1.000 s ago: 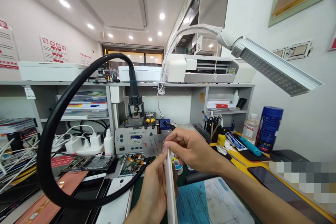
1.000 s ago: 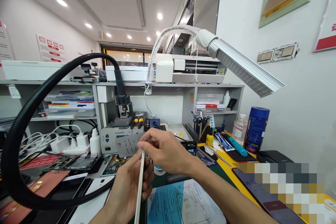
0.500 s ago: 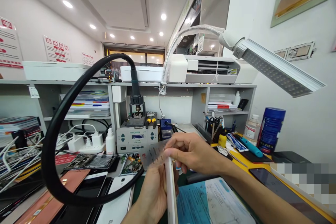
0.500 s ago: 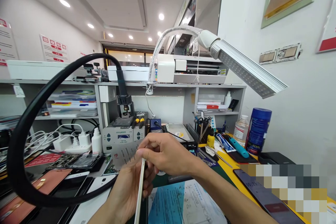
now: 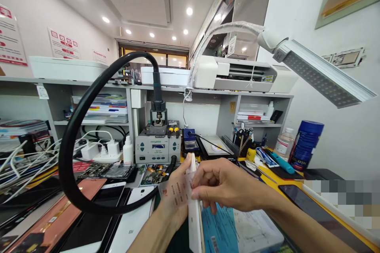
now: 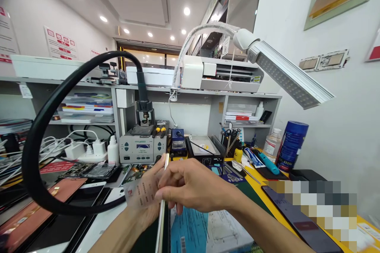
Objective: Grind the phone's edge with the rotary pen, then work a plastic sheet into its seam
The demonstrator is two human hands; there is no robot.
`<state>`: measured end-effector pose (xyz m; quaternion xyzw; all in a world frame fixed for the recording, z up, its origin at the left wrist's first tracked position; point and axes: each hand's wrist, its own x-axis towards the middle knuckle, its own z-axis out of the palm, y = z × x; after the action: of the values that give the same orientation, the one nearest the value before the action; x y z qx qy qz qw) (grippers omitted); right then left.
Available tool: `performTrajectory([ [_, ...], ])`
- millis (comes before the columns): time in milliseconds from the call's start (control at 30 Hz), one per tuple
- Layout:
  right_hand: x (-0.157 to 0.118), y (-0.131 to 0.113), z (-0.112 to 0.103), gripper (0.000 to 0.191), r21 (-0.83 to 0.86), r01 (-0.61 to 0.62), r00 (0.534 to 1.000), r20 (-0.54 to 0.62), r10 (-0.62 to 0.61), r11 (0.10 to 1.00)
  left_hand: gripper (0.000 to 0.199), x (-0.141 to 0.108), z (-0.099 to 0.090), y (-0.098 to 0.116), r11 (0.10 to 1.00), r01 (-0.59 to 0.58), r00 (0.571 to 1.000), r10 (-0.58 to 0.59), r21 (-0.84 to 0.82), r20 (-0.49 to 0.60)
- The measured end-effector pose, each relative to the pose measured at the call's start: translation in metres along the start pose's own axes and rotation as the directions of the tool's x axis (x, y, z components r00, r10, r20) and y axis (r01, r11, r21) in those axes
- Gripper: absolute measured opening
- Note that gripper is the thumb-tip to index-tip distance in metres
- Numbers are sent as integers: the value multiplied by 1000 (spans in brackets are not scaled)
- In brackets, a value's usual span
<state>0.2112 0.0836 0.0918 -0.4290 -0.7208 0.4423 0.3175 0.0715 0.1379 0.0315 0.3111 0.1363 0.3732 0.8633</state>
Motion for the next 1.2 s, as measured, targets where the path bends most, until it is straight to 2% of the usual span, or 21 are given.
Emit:
performTrajectory([
  [267, -24, 11, 20, 23, -43, -119, 993, 8, 120, 992, 58, 6, -10, -3, 990, 137, 989, -134, 31, -63],
  [400, -29, 15, 23, 23, -60, -124, 992, 17, 125, 990, 58, 8, -9, -4, 987, 163, 978, -162, -3, -133],
  [567, -32, 19, 27, 21, -124, -77, 997, 21, 80, 989, 46, 10, -8, -3, 995, 99, 967, -101, -24, -234],
  [733, -38, 21, 30, 17, -277, 17, 999, -37, -28, 961, 47, 10, -10, -7, 995, 104, 966, -102, -6, -238],
  [833, -41, 21, 31, 13, -367, 24, 1000, -1, -27, 930, 40, 10, -10, -8, 998, 57, 957, -50, 16, -286],
  [900, -42, 22, 33, 13, -358, 18, 1000, 8, -16, 933, 38, 11, -10, -8, 999, 41, 952, -30, 31, -305],
  [1067, -42, 22, 34, 15, -309, 20, 1000, 2, -21, 951, 39, 11, -10, -6, 997, 60, 951, -43, 46, -308],
  [1200, -39, 23, 33, 15, -330, 7, 999, -46, -24, 944, 45, 12, -13, -8, 989, 147, 963, -135, 33, -233],
])
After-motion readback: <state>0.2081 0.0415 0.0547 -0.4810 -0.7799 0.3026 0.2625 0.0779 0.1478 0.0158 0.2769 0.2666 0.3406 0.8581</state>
